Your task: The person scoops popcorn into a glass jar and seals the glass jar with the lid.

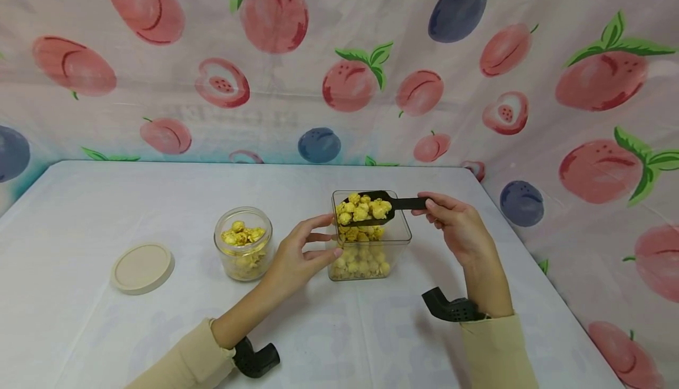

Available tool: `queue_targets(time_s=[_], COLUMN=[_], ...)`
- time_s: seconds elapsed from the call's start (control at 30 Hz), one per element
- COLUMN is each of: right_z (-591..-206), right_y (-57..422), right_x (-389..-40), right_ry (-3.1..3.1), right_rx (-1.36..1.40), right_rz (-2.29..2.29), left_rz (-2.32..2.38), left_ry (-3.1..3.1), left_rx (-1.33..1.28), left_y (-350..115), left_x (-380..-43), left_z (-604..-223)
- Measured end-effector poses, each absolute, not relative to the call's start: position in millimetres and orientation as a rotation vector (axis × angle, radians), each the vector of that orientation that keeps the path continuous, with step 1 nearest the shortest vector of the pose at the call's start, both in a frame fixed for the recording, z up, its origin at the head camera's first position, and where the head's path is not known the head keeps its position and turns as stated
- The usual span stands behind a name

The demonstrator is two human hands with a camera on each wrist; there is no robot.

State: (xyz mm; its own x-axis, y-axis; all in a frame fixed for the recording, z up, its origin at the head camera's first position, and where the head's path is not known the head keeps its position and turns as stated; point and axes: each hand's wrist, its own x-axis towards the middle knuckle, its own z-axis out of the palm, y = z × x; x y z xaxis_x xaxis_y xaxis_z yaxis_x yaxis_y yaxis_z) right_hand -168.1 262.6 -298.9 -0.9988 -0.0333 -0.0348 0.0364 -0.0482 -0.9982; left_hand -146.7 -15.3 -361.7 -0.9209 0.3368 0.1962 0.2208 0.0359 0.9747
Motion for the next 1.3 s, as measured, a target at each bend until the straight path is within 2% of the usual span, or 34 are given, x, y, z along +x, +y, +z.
queue_targets(time_s=[0.7,1.1,1.3], right_z=[-288,-281,-278], right_y=[256,247,240], right_x=[-161,-156,-152], right_ry=[1.947,1.88,1.866], right_rx=[0.006,-0.029,-0.059], right_rz=[-2.405,-2.461,-2.48], left_rz=[2.019,1.943,1.84], left_ry=[2.21,2.39,2.511], left_rx=[0.613,0.773,0.757], left_y=[-18,-35,-51], left_x=[-147,-148,-150], left_z=[-359,-334,-322])
